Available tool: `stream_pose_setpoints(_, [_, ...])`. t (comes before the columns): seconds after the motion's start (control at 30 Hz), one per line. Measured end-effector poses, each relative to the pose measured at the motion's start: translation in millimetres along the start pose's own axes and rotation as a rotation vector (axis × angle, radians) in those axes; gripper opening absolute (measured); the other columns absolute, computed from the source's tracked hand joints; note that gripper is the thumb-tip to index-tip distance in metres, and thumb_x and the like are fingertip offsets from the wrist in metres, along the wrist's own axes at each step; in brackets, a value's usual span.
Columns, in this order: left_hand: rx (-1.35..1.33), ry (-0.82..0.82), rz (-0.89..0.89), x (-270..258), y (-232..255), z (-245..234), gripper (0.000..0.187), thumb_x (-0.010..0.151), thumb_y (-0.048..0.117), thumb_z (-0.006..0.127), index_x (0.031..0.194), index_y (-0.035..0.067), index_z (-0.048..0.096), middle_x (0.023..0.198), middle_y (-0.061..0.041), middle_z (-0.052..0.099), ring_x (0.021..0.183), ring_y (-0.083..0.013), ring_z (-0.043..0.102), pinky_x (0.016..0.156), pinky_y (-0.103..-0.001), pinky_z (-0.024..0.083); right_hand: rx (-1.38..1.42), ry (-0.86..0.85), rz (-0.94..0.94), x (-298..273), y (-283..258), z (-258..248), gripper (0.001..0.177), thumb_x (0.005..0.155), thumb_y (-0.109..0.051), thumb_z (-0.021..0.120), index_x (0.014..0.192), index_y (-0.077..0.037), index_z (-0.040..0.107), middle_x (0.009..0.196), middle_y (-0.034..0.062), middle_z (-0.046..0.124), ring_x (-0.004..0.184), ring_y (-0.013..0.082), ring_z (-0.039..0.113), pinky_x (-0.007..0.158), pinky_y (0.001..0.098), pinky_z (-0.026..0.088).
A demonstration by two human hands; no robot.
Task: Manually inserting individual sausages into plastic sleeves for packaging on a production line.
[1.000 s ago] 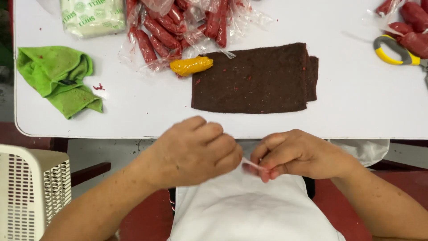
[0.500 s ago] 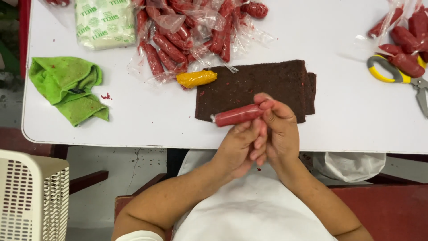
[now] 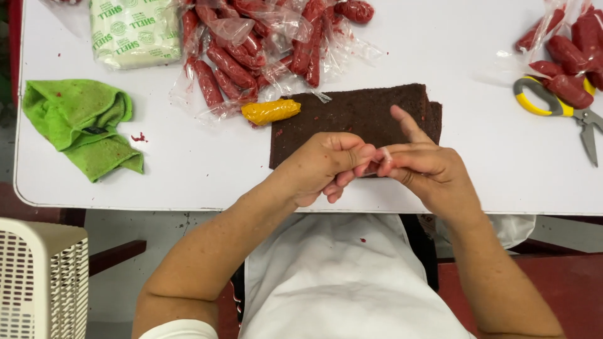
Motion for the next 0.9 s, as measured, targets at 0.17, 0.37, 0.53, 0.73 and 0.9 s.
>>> stream_pose_setpoints(0.17, [0.642, 0.033, 0.22, 18.0, 20.4, -8.0, 0.028, 0.095, 0.023, 0.067, 0.07, 0.008, 0.067, 0.042, -0.005, 0.049, 0.03, -0.0111, 0.049, 0.028, -0.02, 0.039, -0.155, -0.246, 0.016, 27.7, -16.0, 5.6, 0.008, 0.08, -0.007, 0.077, 0.086, -0.002, 0.078, 0.096, 0.0126, 0.077, 0.142, 0.0475, 0.044, 0.121, 0.0572, 0.024])
stream_pose_setpoints(0.37, [1.311, -0.316, 0.63, -22.9, 67.3, 33.7, 0.061, 0.069, 0.046, 0.082, 0.105, 0.005, 0.054, 0.091, -0.015, 0.054, 0.089, -0.0383, 0.064, 0.074, -0.049, 0.056, -0.174, -0.395, -0.102, 30.9, 9.6, -1.0, 0.011, 0.083, -0.016, 0.077, 0.092, -0.012, 0.082, 0.096, 0.0031, 0.076, 0.125, 0.0301, 0.043, 0.116, 0.0516, 0.023])
stream_pose_setpoints(0.53, [1.436, -0.104, 0.881, -6.0, 15.1, 6.7, 0.034, 0.089, 0.043, 0.065, 0.096, 0.011, 0.057, 0.092, -0.007, 0.05, 0.086, -0.0298, 0.06, 0.068, -0.041, 0.054, -0.113, -0.396, -0.012, 25.4, 20.0, 5.8, 0.017, 0.082, -0.011, 0.078, 0.098, -0.006, 0.08, 0.102, 0.0102, 0.077, 0.125, 0.0337, 0.048, 0.112, 0.0552, 0.032])
stream_pose_setpoints(0.73, [1.254, 0.426, 1.049, -34.8, -29.8, 3.2, 0.041, 0.095, 0.034, 0.069, 0.124, 0.008, 0.059, 0.113, -0.011, 0.059, 0.083, -0.024, 0.065, 0.07, -0.034, 0.057, 0.368, 0.224, 0.034, 0.2, 70.3, 29.5, 0.016, 0.083, 0.002, 0.076, 0.097, 0.007, 0.072, 0.101, 0.0186, 0.073, 0.111, 0.0351, 0.065, 0.1, 0.0471, 0.051])
stream_pose_setpoints(0.9, [0.621, 0.45, 0.953, -5.8, -8.2, -8.1, 0.022, 0.09, 0.022, 0.078, 0.109, 0.013, 0.073, 0.114, 0.0, 0.062, 0.06, -0.0052, 0.049, 0.056, -0.019, 0.046, 0.317, 0.416, 0.023, -13.7, 78.6, 36.1, 0.05, 0.079, 0.002, 0.082, 0.114, 0.004, 0.046, 0.087, 0.0161, 0.068, 0.099, 0.0295, 0.069, 0.092, 0.038, 0.056])
Point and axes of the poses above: each hand's wrist, its own x-axis towards the middle knuckle, its own z-axis out of the palm, y = z × x, the point moved 5 cm from there along x, towards the middle knuckle
